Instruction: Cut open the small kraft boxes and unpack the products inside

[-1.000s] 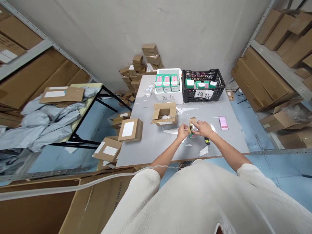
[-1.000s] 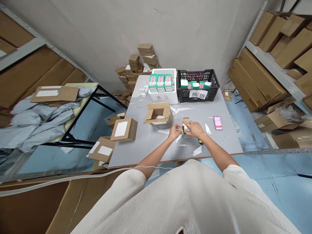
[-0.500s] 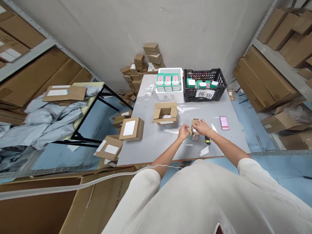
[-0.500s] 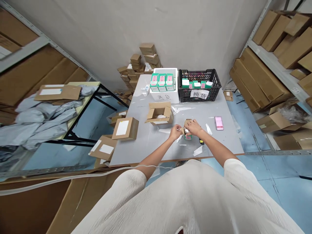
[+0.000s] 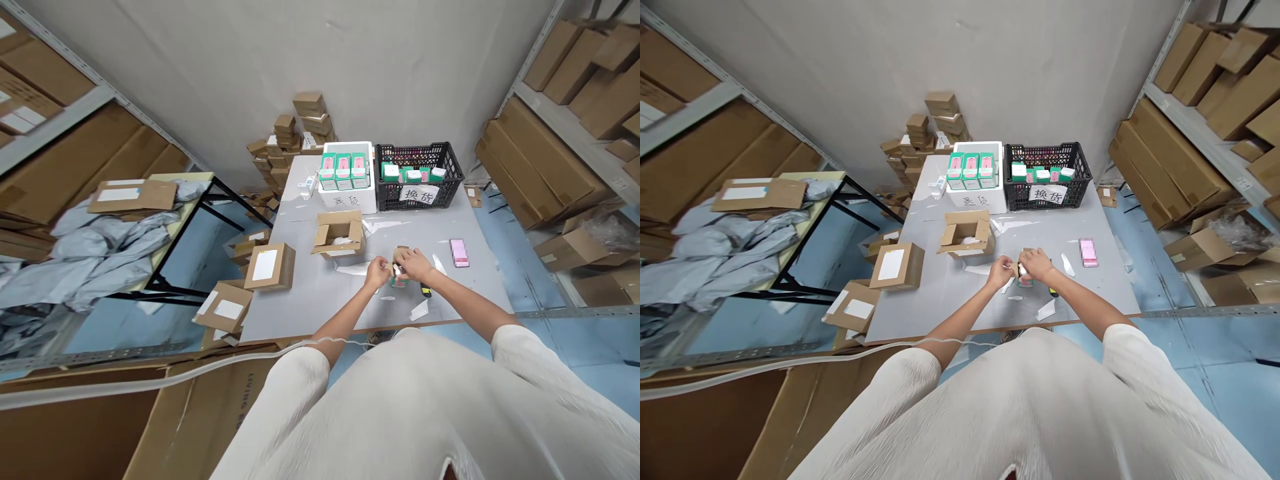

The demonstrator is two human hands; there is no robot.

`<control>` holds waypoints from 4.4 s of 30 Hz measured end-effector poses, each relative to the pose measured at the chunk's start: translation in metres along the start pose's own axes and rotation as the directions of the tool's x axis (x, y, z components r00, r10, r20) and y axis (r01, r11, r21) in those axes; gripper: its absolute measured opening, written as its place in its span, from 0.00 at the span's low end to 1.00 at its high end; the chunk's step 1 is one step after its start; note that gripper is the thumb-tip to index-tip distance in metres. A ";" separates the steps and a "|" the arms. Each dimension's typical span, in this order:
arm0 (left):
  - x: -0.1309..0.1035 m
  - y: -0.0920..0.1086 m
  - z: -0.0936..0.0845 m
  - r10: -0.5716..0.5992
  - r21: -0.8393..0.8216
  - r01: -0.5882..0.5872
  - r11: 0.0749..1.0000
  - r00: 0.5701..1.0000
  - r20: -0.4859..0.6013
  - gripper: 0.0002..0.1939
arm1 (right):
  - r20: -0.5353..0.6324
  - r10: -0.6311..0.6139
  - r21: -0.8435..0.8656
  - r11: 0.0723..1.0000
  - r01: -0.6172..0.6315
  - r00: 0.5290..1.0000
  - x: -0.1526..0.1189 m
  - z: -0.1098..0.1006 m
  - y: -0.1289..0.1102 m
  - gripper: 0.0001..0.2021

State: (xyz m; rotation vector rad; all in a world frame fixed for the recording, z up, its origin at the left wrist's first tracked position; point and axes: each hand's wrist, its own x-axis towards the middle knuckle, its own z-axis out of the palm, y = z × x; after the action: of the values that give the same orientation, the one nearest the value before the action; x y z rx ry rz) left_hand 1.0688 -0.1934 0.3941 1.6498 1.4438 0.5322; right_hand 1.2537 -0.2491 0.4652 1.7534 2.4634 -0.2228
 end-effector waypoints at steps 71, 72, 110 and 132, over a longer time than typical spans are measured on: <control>-0.017 -0.003 0.004 0.391 0.064 -0.423 0.904 0.877 0.281 0.28 | -0.218 0.104 0.448 0.894 0.005 0.970 -0.036 0.078 0.016 0.17; -0.017 -0.001 0.002 0.406 0.078 -0.445 0.892 0.866 0.294 0.28 | -0.214 0.117 0.444 0.896 -0.010 0.970 -0.035 0.079 0.014 0.19; 0.028 0.038 0.010 0.446 -0.159 -0.424 0.892 0.883 0.145 0.22 | -0.540 0.488 0.512 0.837 -0.193 0.686 -0.005 -0.081 0.137 0.19; 0.090 0.042 0.040 0.276 -0.106 -0.261 0.959 0.947 0.165 0.17 | -0.659 0.188 0.251 0.968 -0.023 0.729 0.149 -0.093 0.278 0.19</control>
State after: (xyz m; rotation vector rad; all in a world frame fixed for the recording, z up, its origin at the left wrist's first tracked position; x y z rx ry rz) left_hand 1.1453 -0.1196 0.3872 1.7900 1.0597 0.5715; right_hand 1.4676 -0.0040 0.5157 2.4202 2.8746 0.2112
